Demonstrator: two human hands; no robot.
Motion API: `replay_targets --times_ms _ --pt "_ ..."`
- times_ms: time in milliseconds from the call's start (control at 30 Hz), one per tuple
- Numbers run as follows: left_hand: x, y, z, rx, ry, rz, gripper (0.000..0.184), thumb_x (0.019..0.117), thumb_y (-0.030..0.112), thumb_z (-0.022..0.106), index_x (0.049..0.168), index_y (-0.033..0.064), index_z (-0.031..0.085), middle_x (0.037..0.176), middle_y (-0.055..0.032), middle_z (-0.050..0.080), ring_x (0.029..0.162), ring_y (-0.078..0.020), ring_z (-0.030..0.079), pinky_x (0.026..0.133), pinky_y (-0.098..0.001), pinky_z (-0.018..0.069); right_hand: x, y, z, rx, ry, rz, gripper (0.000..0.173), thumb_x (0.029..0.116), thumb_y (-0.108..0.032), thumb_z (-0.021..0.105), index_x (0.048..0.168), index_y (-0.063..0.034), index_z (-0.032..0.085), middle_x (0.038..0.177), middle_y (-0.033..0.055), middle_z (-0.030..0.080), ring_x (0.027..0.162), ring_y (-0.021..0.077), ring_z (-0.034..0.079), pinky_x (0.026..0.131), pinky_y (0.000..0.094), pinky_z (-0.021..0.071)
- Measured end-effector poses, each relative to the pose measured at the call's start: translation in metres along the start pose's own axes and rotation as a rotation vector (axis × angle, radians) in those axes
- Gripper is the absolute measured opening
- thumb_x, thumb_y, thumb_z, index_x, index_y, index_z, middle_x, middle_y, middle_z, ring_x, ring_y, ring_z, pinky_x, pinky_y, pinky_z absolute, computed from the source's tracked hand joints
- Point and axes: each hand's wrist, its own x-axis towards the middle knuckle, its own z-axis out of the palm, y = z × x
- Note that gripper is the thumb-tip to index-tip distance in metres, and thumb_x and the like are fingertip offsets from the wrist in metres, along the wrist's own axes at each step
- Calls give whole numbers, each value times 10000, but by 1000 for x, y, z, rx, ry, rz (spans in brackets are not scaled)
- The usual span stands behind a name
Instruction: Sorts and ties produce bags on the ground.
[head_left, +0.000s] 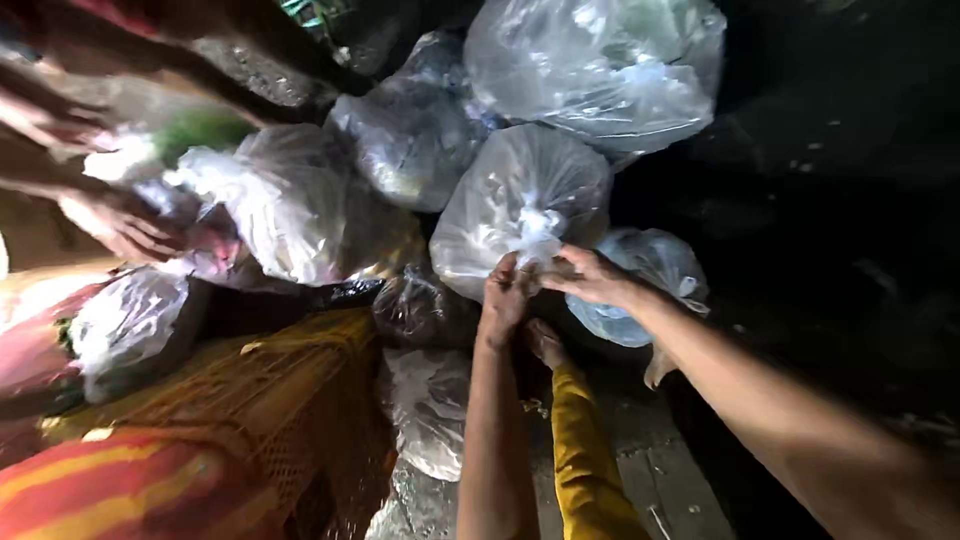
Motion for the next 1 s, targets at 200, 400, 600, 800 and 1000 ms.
replay_targets --times_ms 200,400,600,800,1000 --pt "-4 2 4 -212 164 -46 212 1039 -23 464 1193 -98 588 957 -40 691 866 -43 660 843 -248 558 14 -1 1 -49 -18 -28 522 950 -221 720 1365 62 579 1259 234 669 1181 293 647 1069 442 484" --pt "-17 9 17 -121 198 119 182 1010 -36 461 993 -12 641 796 93 656 769 40 622 791 -177 532 15 -32 11 -190 98 244 416 974 -168 679 1337 26 619 1258 257 667 1221 403 618 1078 568 436" --pt "-9 46 -29 467 -139 11 331 977 126 664 1235 -75 610 1047 -95 706 958 -93 679 907 -285 561 19 -37 -10 -263 115 170 327 896 -58 736 1205 8 653 1111 229 691 1060 407 664 916 625 511" --pt "60 129 -75 1149 143 17 239 933 97 678 1141 -22 674 1044 -282 693 997 -481 670 860 -686 500 12 -30 -105 -533 421 205 240 938 6 607 1175 20 638 1232 281 636 1126 478 635 921 677 499" --pt "99 171 -61 1039 101 93 300 980 173 663 1185 -46 644 1091 -281 667 993 -426 655 883 -632 494 -35 -9 -126 -451 327 33 267 910 19 684 1167 71 631 1243 276 604 1019 381 665 883 540 558"
